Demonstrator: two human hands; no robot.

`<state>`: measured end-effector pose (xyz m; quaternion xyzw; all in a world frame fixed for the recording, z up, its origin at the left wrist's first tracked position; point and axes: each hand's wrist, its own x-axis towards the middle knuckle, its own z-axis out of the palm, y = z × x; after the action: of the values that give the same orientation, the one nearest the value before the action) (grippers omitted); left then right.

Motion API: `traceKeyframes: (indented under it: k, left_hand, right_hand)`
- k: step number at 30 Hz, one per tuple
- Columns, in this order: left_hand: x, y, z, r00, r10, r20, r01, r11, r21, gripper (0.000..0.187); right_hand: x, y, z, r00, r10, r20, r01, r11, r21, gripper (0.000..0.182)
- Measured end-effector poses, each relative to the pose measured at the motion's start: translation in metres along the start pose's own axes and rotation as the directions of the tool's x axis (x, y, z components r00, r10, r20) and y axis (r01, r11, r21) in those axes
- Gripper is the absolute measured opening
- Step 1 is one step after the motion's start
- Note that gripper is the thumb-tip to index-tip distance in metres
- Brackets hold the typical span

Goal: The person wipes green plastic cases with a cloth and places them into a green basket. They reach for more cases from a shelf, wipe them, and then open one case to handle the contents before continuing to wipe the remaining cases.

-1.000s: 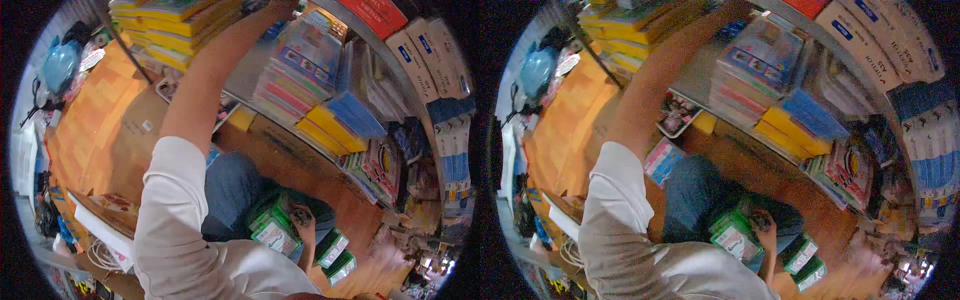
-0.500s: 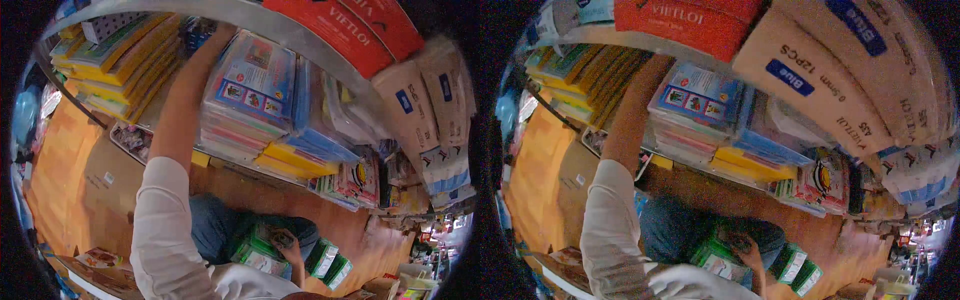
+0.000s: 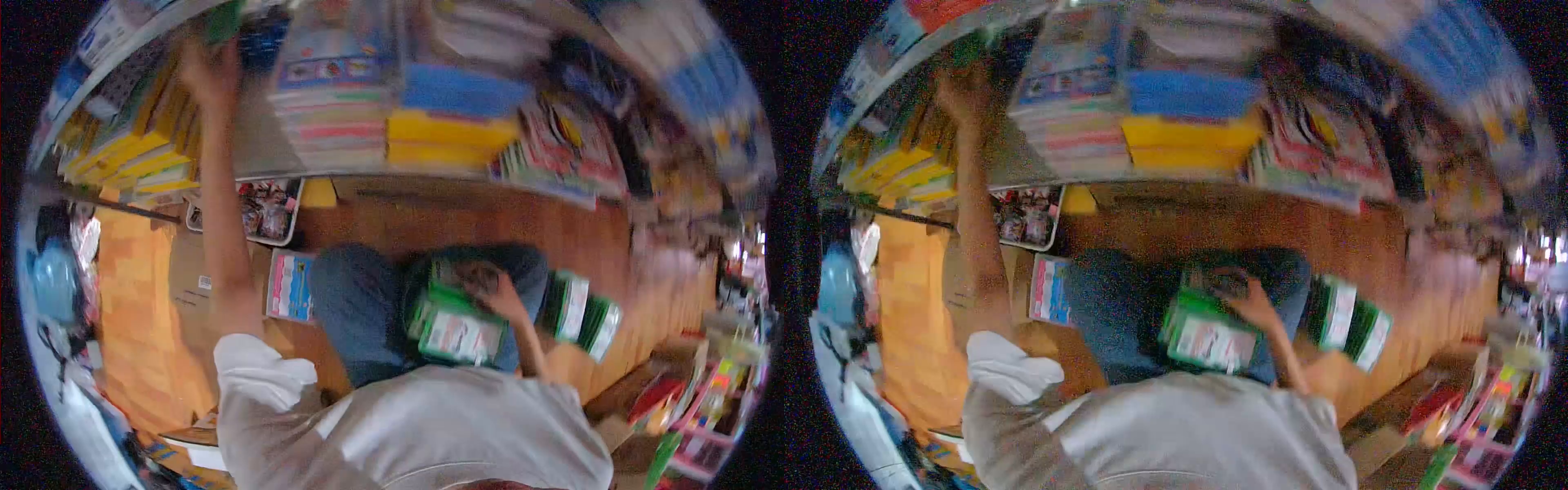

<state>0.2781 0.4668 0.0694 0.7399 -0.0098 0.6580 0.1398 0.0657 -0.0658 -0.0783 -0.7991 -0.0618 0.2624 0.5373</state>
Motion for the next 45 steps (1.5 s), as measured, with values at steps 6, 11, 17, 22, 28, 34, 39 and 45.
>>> traceKeyframes:
  k: [6, 11, 17, 22, 28, 34, 39, 45]
  left_hand:
    - [-0.047, 0.128, -0.128, 0.928, -0.285, -0.241, 0.291, 0.957, -0.012, 0.043]
    - [-0.166, 0.217, -0.21, 0.745, -0.666, 0.041, 0.609, 0.653, -0.45, 0.045]
    - [-0.165, 0.363, -0.205, 0.65, 0.276, 0.708, 0.236, 0.812, -0.534, 0.065]
    - [-0.229, 0.422, -0.174, 0.43, 0.538, 0.725, 0.022, 0.796, -0.604, 0.065]
    - [-0.239, 0.43, -0.146, 0.155, 0.375, 0.914, 0.013, 0.924, -0.381, 0.072]
    - [-0.206, 0.399, -0.145, 0.36, 0.451, 0.817, 0.321, 0.762, -0.563, 0.089]
    - [-0.221, 0.364, -0.162, 0.382, 0.248, 0.89, -0.05, 0.967, -0.248, 0.084]
    - [-0.24, 0.34, -0.17, 0.412, 0.134, 0.901, 0.145, 0.967, -0.21, 0.049]
  right_hand:
    - [0.0, 0.011, -0.011, 0.972, 0.141, -0.188, -0.062, 0.926, 0.372, 0.061]
    - [0.012, 0.081, -0.037, 0.951, 0.143, -0.272, -0.02, 0.911, 0.411, 0.048]
    - [-0.033, 0.043, -0.078, 0.779, -0.393, -0.489, 0.204, 0.896, -0.395, 0.034]
    - [-0.036, 0.09, -0.079, 0.751, -0.359, -0.554, 0.325, 0.931, -0.163, 0.037]
    - [-0.044, 0.089, -0.06, 0.865, -0.174, -0.471, 0.275, 0.949, 0.155, 0.03]
    - [-0.041, 0.104, -0.047, 0.882, -0.137, -0.451, 0.31, 0.889, 0.336, 0.024]
    - [-0.042, 0.106, -0.047, 0.903, -0.156, -0.399, 0.273, 0.927, 0.256, 0.029]
    - [-0.042, 0.095, -0.03, 0.791, -0.172, -0.587, 0.282, 0.954, 0.101, 0.032]
